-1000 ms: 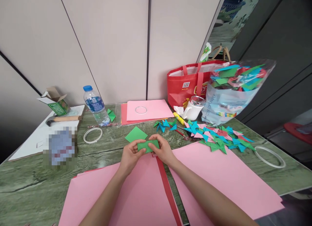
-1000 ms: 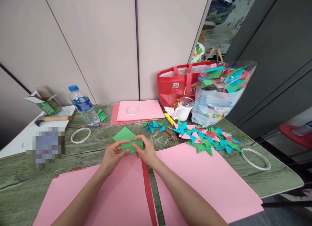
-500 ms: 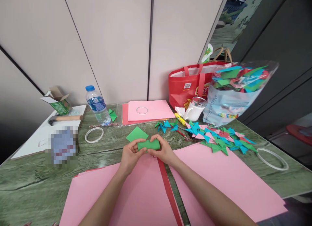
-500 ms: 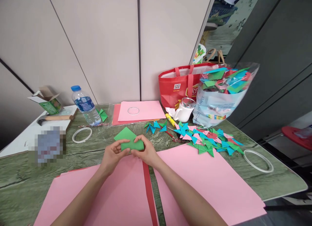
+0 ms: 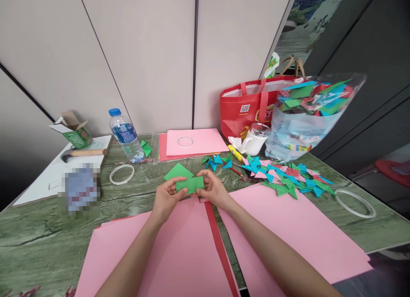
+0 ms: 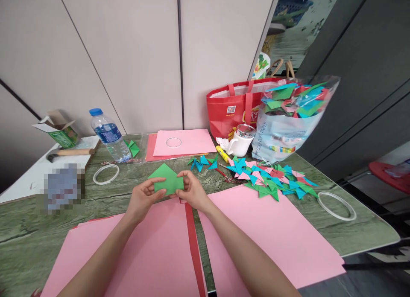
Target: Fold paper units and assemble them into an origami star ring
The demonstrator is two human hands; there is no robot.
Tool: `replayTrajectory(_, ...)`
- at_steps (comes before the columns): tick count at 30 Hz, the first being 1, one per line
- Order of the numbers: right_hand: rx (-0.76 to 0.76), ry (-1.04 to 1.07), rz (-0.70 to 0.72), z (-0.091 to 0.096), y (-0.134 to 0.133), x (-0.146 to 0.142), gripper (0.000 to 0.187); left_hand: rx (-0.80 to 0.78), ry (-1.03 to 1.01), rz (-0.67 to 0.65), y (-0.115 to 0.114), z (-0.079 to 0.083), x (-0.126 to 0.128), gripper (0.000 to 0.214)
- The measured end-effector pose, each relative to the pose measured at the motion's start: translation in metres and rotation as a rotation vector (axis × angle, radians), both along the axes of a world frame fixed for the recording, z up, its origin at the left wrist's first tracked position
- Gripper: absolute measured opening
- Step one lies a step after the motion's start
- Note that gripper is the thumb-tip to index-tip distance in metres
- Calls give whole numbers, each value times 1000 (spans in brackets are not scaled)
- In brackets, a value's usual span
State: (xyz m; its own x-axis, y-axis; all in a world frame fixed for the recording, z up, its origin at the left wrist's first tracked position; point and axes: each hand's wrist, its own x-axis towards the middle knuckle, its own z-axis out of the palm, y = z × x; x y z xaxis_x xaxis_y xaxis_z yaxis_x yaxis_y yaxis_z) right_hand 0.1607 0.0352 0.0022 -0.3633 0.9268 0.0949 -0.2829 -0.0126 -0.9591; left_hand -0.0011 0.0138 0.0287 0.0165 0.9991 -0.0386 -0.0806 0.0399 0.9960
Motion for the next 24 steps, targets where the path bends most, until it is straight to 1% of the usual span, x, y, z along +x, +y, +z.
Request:
replayTrajectory(4, -28, 34, 44, -1, 4, 2, 42, -8, -7, -2, 1, -1, -2, 40)
replayTrajectory(6, -8, 33, 70, -2, 6, 3, 41, -6, -28, -14, 3, -3, -3, 42)
replayTrajectory(8, 35, 8, 68, -5, 7, 5, 37, 0, -44, -20, 4, -4, -4, 43)
replayTrajectory(11, 134, -103, -8, -11, 8, 6, 33, -3, -32, -12, 5, -6, -4, 43)
replayTrajectory(15, 280, -252, -101, -20, 12, 11, 33, -5, -18, 22, 6, -5, -5, 44)
replayTrajectory(17, 335, -287, -159, -21, 15, 13, 34, 8, -36, 58, 7, -4, -6, 45)
replayTrajectory(19, 336, -260, -240, -18, 18, 14, 34, 37, -34, 100, 8, -4, -7, 45)
replayTrajectory(21, 304, -205, -295, -14, 17, 12, 32, 68, 18, 120, 8, -5, -6, 41)
replayTrajectory(24, 286, -212, -269, -6, 9, 6, 28, 81, 101, 97, 5, -6, -1, 34)
